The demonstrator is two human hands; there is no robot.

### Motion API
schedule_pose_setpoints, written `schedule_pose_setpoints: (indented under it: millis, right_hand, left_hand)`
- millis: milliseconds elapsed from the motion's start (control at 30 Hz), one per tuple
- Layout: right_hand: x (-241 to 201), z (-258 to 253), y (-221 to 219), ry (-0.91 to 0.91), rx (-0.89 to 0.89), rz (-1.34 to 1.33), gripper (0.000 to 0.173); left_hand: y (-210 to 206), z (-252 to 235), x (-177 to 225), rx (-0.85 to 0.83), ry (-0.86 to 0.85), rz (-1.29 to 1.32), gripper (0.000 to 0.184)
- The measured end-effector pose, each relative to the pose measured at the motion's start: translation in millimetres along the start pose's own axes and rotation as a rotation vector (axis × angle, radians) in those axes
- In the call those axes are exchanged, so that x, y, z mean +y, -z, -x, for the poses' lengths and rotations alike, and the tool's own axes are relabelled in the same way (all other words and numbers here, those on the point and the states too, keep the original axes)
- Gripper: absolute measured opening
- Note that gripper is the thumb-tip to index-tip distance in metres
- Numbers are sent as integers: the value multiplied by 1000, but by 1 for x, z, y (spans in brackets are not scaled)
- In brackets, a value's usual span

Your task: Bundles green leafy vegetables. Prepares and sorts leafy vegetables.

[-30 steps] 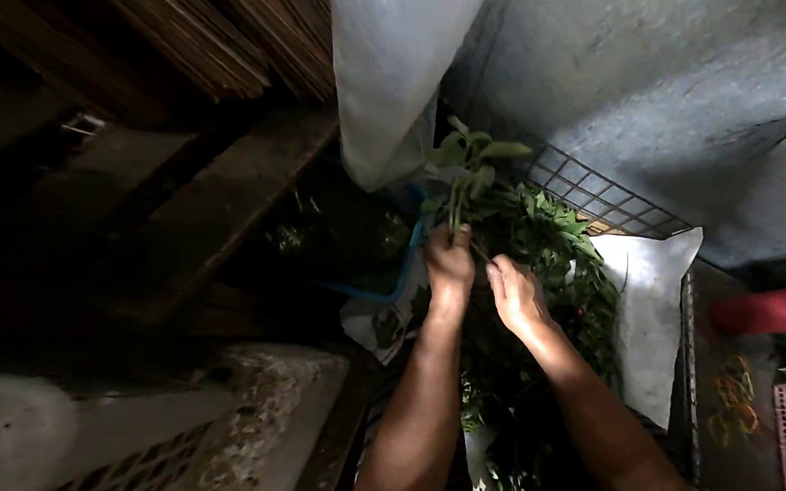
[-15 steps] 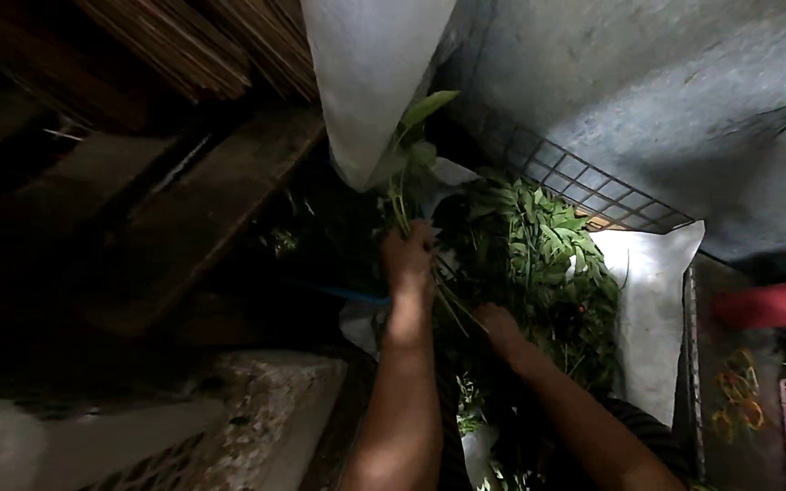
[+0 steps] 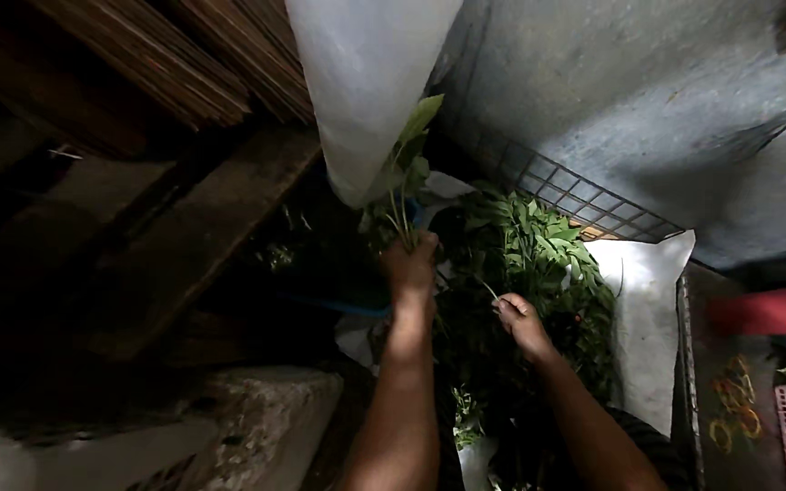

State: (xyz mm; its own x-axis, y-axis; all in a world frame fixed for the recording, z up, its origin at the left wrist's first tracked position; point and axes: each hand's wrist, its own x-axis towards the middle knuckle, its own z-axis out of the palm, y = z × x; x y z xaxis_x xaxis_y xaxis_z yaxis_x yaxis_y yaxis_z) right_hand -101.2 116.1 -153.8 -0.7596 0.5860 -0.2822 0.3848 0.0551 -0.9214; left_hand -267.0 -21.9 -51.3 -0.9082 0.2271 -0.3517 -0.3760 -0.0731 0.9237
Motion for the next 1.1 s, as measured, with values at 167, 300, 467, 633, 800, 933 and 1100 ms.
schedule_pose_setpoints:
  millis: [167,300,467,633,800,933,1100]
  right_hand:
    - [-25,11,-7,96,110,-256,19]
    - [-44,16,-15,149,186,-223,18]
    - [-60,27,-32,181,147,-50,24]
    - [-22,40,-32,98,-130,270,37]
    - [26,5,-2,52,25,534,44]
    - [47,-42,18,-1,388,530,42]
    - [41,-39,-13,-183,91,816,46]
  left_hand:
    - [-12,13,-10,-151,42,-47,11]
    - [-33,23,-17,-319,113,-323,24]
    - [-47,30,-23,-361,43,-506,26]
    - [-26,22,-24,-103,-140,-260,35]
    - [-18,11,-15,2,-141,2,22]
    - [-21,8,-15,-5,-68,-32,22]
    - [-26,4,-18,-29,-78,-40,19]
